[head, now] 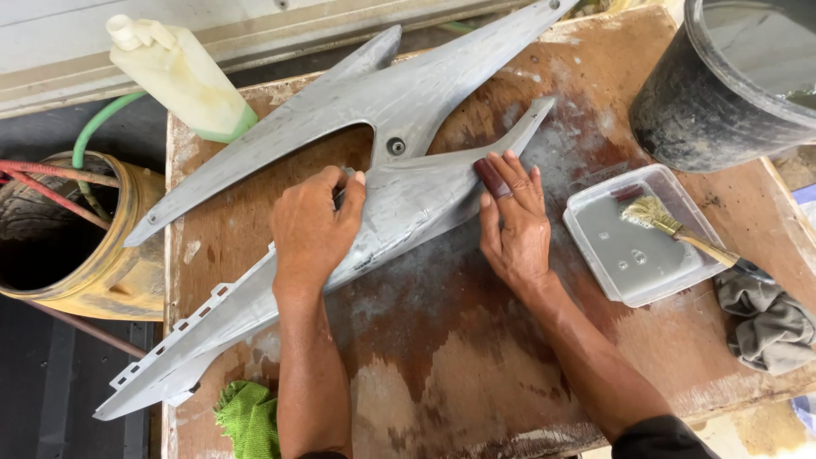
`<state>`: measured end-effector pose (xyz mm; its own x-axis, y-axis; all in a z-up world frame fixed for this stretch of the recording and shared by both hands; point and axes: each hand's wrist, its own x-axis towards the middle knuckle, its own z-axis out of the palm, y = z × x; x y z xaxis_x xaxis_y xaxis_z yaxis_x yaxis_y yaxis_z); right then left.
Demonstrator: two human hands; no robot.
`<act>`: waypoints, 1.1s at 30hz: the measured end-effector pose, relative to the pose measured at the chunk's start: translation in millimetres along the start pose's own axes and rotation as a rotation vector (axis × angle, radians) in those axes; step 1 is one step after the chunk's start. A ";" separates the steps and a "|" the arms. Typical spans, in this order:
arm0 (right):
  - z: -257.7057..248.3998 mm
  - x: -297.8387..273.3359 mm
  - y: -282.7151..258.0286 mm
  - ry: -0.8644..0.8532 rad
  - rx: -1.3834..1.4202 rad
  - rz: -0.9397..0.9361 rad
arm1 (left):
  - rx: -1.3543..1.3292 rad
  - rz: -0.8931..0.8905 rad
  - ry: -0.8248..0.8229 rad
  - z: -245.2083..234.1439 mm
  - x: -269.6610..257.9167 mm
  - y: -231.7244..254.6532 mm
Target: The person sands the surface of two gray plastic motorcycle fairing parts using a sanding block. They work on a wooden table, repeatedly rubbing the block over the curved and flat areas of the parts to smooth the surface.
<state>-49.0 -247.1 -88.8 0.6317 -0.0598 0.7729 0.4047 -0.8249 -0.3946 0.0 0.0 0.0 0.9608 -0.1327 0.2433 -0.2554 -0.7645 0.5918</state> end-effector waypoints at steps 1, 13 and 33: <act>5.7 -3.1 -3.7 0.000 0.001 -0.007 | -0.003 -0.002 0.007 -0.2 -0.3 0.5; 18.2 -7.4 -8.1 -0.038 0.013 -0.041 | -0.031 0.061 0.145 3.8 -0.3 0.9; 13.0 9.4 -28.4 -0.083 0.025 -0.057 | -0.088 0.062 0.110 6.8 -2.5 -4.7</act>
<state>-46.0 -216.9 -76.7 0.6597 0.0346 0.7507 0.4573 -0.8112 -0.3645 -0.5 -0.4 -8.6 0.9267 -0.1040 0.3611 -0.3266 -0.6982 0.6371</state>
